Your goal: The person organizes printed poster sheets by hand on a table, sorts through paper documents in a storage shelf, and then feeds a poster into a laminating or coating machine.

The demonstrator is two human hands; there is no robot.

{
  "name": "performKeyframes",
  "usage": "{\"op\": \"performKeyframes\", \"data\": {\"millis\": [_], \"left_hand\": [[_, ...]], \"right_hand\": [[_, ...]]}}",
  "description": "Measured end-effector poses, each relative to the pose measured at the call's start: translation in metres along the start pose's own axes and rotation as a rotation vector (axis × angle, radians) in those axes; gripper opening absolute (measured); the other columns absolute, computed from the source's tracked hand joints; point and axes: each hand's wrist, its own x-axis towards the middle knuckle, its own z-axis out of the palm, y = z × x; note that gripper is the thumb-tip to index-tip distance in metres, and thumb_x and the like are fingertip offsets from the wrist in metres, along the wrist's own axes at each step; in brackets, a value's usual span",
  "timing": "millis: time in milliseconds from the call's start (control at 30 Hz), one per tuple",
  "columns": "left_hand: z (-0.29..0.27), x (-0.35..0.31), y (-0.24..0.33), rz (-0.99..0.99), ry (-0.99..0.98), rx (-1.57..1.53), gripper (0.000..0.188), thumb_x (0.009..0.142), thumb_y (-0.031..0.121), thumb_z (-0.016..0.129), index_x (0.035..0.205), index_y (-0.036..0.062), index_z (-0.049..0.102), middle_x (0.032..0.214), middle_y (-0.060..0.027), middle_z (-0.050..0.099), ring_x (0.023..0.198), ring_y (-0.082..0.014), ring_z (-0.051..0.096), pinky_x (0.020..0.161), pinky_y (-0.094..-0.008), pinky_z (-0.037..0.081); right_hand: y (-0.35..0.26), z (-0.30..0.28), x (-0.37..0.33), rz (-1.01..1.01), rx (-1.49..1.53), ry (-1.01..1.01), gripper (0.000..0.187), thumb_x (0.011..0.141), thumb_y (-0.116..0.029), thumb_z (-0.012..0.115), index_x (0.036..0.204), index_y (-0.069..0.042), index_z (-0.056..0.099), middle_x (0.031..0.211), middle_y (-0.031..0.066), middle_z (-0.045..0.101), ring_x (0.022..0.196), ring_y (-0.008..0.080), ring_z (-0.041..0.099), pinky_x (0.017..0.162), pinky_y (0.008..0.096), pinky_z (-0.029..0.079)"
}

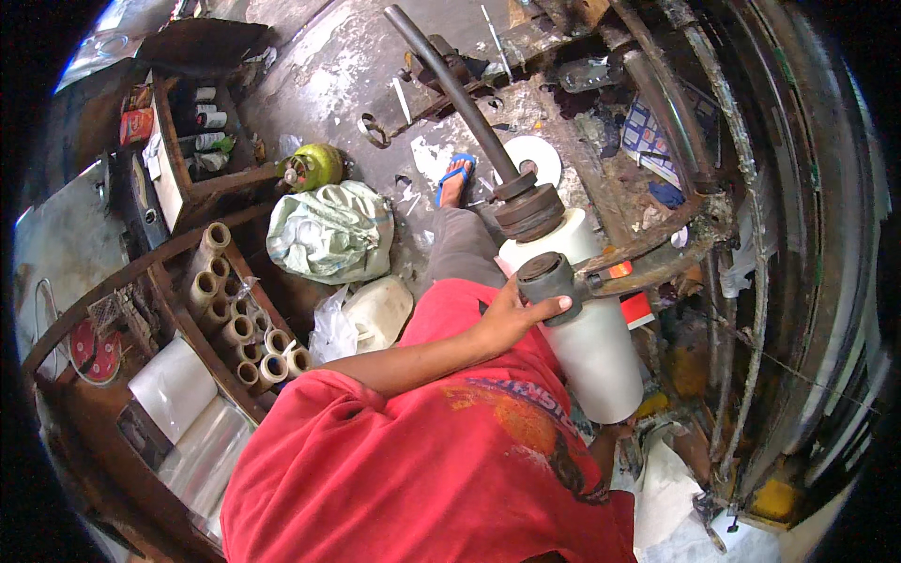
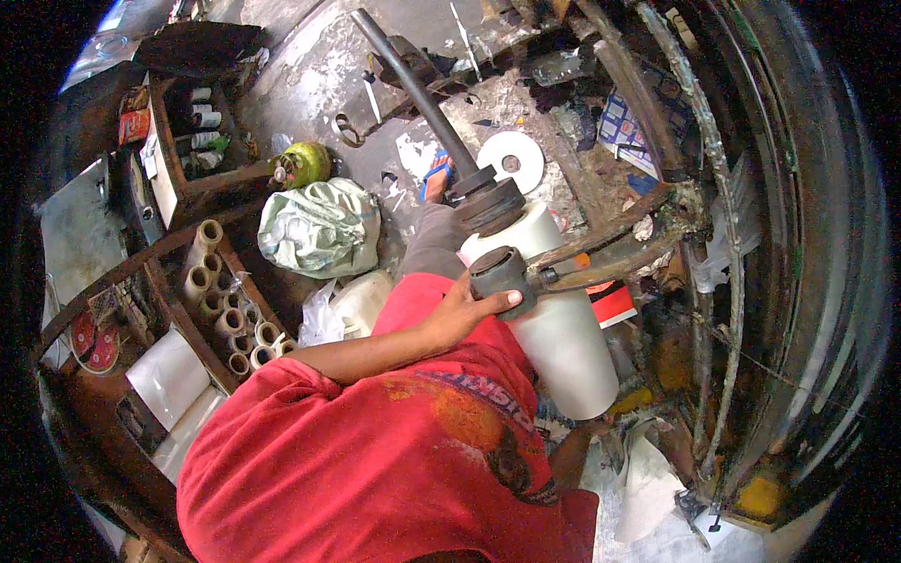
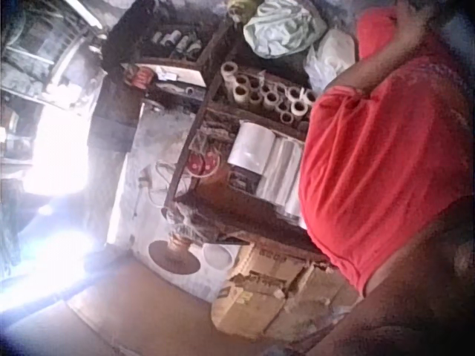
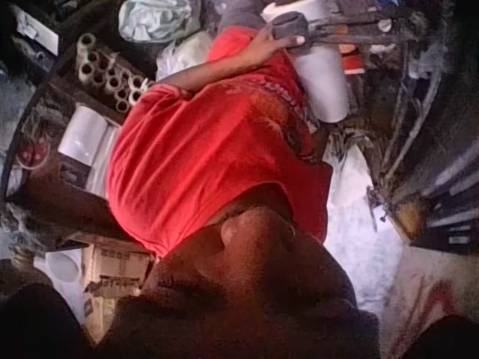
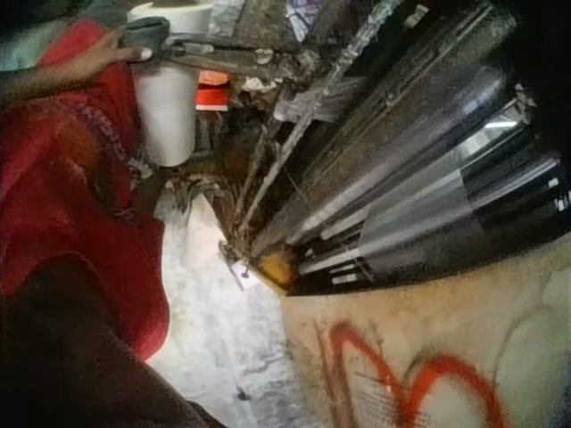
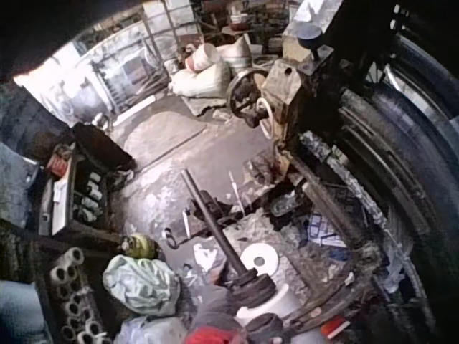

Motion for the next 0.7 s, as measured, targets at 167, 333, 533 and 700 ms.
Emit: {"op": "performKeyframes", "data": {"millis": [167, 333, 533, 700], "left_hand": [[-0.001, 0.0, -0.003, 0.024, 0.006, -0.014, 0.066, 0.085, 0.02, 0.073, 0.137, 0.0009, 0.038, 0.128, -0.0085, 0.053, 0.118, -0.019, 0.05, 0.104, -0.0346, 0.039], [-0.001, 0.002, -0.003, 0.013, 0.018, -0.01, 0.066, 0.085, 0.02, 0.073, 0.137, 0.0009, 0.038, 0.128, -0.0088, 0.054, 0.118, -0.0192, 0.051, 0.104, -0.0346, 0.038], [-0.001, 0.002, -0.001, 0.004, 0.013, -0.004, 0.066, 0.085, 0.021, 0.072, 0.138, 0.0012, 0.038, 0.128, -0.0088, 0.055, 0.118, -0.0183, 0.051, 0.104, -0.0338, 0.039], [-0.003, 0.003, -0.002, 0.003, 0.009, -0.017, 0.064, 0.085, 0.021, 0.073, 0.136, 0.0013, 0.041, 0.127, -0.0084, 0.055, 0.117, -0.0178, 0.051, 0.103, -0.0336, 0.039]], "right_hand": [[0.0, -0.002, -0.001, 0.008, -0.012, 0.0, 0.028, 0.089, -0.035, 0.055, 0.095, -0.008, 0.059, 0.082, 0.0041, 0.06, 0.071, 0.0194, 0.059, 0.072, 0.041, 0.052], [-0.002, -0.01, -0.005, 0.006, -0.03, 0.007, 0.028, 0.089, -0.036, 0.056, 0.096, -0.008, 0.059, 0.084, 0.004, 0.06, 0.072, 0.0192, 0.059, 0.072, 0.0405, 0.052], [-0.001, -0.008, -0.023, 0.019, -0.024, 0.022, 0.029, 0.089, -0.036, 0.056, 0.098, -0.009, 0.059, 0.085, 0.0038, 0.06, 0.073, 0.0189, 0.058, 0.072, 0.0399, 0.052], [0.0, -0.009, -0.03, 0.029, -0.025, 0.023, 0.03, 0.089, -0.037, 0.057, 0.1, -0.009, 0.059, 0.086, 0.0037, 0.06, 0.074, 0.0187, 0.058, 0.073, 0.0395, 0.051]]}}
